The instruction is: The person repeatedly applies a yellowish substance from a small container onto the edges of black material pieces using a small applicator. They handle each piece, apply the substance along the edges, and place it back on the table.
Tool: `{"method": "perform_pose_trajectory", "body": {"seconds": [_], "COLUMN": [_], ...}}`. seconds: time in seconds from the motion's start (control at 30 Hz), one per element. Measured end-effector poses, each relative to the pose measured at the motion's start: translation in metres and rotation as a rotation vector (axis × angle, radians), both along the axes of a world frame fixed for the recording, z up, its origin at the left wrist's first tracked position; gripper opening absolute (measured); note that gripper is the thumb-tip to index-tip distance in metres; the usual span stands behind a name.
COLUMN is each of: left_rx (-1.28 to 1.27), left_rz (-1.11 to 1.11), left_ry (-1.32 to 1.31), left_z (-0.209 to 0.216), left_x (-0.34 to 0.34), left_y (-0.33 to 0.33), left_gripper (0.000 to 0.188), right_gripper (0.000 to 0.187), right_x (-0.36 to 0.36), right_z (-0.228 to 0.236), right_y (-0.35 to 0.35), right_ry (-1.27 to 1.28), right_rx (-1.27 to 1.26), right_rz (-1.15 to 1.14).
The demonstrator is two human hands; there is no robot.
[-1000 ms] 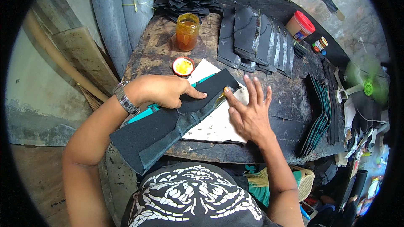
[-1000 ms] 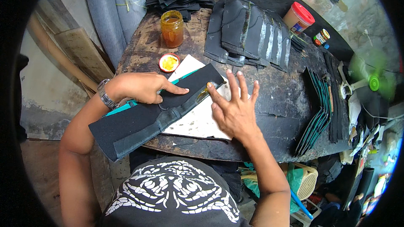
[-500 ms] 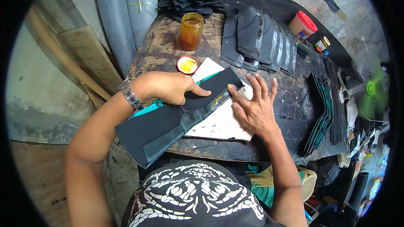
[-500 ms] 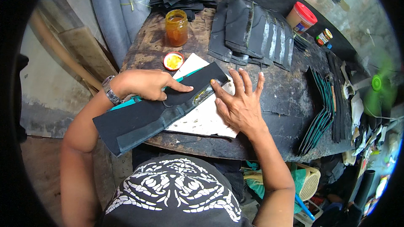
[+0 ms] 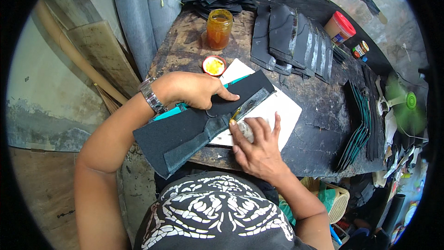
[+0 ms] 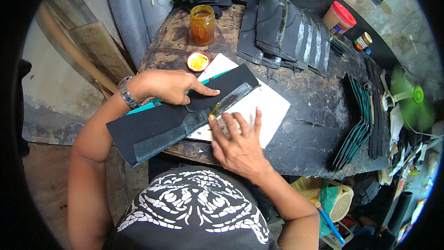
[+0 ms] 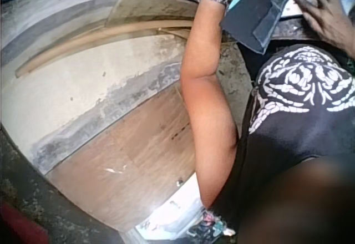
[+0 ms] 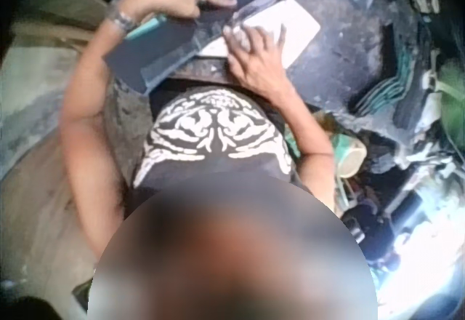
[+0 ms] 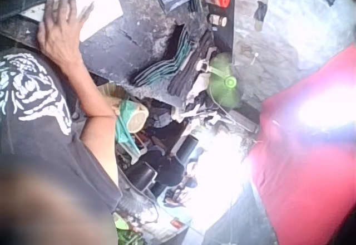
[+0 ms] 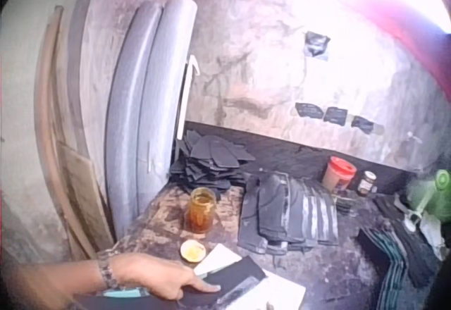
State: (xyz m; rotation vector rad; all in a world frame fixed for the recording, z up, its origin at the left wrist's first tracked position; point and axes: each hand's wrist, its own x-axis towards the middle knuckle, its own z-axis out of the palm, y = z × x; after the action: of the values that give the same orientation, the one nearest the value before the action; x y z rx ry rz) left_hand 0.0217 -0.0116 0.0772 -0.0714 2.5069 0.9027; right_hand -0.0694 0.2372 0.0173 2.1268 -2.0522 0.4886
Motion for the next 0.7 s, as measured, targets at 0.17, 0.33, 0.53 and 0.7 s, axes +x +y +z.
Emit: {"method": "perform_pose_trajectory", "body": {"seconds": [0.17, 0.33, 0.53, 0.7], "left_rx": [-0.032, -0.031, -0.016, -0.036], "left_rz": [-0.002, 0.029, -0.019, 0.008], "left_ry": [-0.007, -0.045, 0.061, -0.006], "left_z": [0.001, 0.001, -0.002, 0.000], "left_x": [0.000, 0.000, 0.003, 0.001], "left_y": [0.002, 0.003, 0.001, 0.001], "left_gripper": [0.077, 0.077, 0.077, 0.078], "right_gripper": [0.046, 0.046, 0.046, 0.047], "right_x": [-0.032, -0.047, -0.027, -0.008], "right_z": [-0.004, -0.003, 0.015, 0.006], "right_y": [-0.007, -0.014, -0.011, -0.003], "right_ry": [0.072, -0.091, -0.202, -0.102], "right_rx": [-0.034, 0.065, 0.116, 0.016], "right_rz": [-0.203, -0.105, -0.053, -0.065]}}
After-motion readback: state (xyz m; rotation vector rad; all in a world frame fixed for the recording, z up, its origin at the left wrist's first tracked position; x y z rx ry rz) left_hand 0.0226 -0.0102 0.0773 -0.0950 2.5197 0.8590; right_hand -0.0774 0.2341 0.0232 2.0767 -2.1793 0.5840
